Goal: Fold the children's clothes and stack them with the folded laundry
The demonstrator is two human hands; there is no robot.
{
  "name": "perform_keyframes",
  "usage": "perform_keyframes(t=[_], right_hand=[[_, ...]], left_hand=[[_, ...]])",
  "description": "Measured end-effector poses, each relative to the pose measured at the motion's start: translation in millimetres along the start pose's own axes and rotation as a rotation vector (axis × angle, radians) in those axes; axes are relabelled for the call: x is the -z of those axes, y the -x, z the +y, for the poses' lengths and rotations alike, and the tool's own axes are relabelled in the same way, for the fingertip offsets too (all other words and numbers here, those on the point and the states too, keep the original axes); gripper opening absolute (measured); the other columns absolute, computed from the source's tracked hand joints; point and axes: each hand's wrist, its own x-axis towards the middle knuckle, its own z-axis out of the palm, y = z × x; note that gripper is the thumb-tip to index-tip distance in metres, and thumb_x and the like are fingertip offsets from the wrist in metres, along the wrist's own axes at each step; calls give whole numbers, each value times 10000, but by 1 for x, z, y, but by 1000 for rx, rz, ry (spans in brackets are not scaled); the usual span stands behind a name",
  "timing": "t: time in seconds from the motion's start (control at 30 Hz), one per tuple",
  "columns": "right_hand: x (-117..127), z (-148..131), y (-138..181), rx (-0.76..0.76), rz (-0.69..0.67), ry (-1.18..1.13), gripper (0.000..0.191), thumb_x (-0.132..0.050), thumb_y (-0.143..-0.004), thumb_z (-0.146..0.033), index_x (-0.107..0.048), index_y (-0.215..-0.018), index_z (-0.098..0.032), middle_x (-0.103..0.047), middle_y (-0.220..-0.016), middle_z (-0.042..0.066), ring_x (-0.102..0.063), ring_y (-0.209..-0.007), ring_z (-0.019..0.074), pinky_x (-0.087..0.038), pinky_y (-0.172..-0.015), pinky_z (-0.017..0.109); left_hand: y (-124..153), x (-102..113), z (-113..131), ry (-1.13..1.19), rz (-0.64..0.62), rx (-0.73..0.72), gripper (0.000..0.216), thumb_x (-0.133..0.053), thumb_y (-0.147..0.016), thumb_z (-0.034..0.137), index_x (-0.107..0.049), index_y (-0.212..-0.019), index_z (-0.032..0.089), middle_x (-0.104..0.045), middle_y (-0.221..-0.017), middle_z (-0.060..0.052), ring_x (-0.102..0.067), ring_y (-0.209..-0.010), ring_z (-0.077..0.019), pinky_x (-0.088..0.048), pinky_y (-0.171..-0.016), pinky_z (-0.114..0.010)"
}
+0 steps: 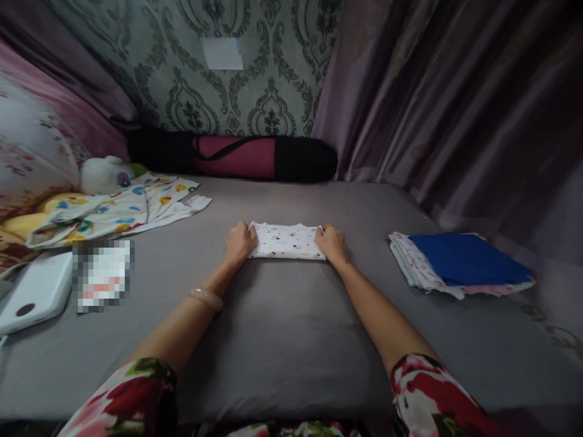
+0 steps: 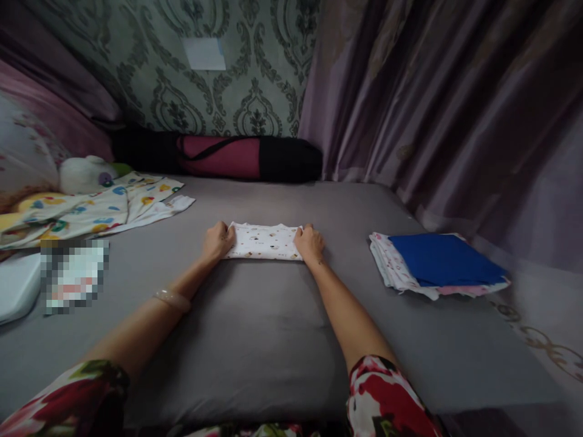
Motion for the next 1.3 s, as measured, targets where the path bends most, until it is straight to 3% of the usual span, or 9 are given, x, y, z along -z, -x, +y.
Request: perform_keyframes(t=[0.13,0.23,0.33,0.4,0.47,0.63,0.87,1.3], right_hand=[[9,4,0,26,-75,-37,381,-392,-969,-398,-633,-1122,-145,-692,-1071,169,-652,-1013,276,-470,-820,345],[17,1,12,104,49,-2,397,-352,-981,-345,-591,-1192,-109,-649,-1155,199,-612,-1077,279,-447,-880,366],[17,-12,30,409,132,27,437,-288,-990,-289,-525,-1300,-91,-562,-1323,195,-499,-1244,277,-359,-1026,410],[10,-23,40,644,48,32,484,-264,-991,-289,-453,-1392,-96,-465,-1452,155,-359,-1373,265,-238,-1128,436],[0,-31,46,765,-45,47,527,-255,-985,-287,-370,-1462,-97,-353,-1538,114,-226,-1444,251,-118,-1177,453],[-17,-35,45,745,-143,70,562,-251,-967,-283,-305,-1503,-123,-268,-1578,84,-167,-1465,247,-60,-1182,502],[-18,-33,43,722,-163,82,570,-277,-962,-302,-281,-1517,-171,-241,-1588,66,-147,-1467,280,-92,-1161,568],[-20,-33,39,705,-174,73,549,-281,-965,-307,-330,-1499,-190,-288,-1572,60,-169,-1458,296,-106,-1151,584]], left_hand=[[4,9,-3,27,7,-13,357,-353,-960,385,-586,-1046,128,-678,-1014,-181,-648,-965,-283,-480,-791,-358],[15,19,1,-26,162,-145,359,-364,-965,354,-565,-1117,99,-640,-1086,-198,-612,-1030,-288,-474,-861,-388],[30,21,14,-75,187,-455,359,-326,-978,297,-571,-1157,105,-613,-1190,-182,-554,-1150,-281,-433,-973,-411],[39,16,25,-94,115,-635,387,-314,-981,273,-545,-1239,100,-575,-1302,-161,-475,-1272,-279,-373,-1061,-414],[44,7,34,-128,51,-693,440,-310,-983,278,-487,-1336,85,-512,-1404,-148,-377,-1368,-289,-299,-1127,-424],[45,-9,39,-185,-55,-610,531,-248,-999,362,-415,-1435,110,-420,-1497,-125,-277,-1433,-298,-201,-1174,-458],[43,-7,38,-162,-176,-530,597,-187,-992,435,-328,-1496,150,-322,-1552,-111,-190,-1456,-340,-131,-1161,-563],[34,-16,39,-114,-245,-422,610,-269,-962,474,-320,-1501,194,-274,-1571,-121,-164,-1455,-379,-106,-1130,-634]])
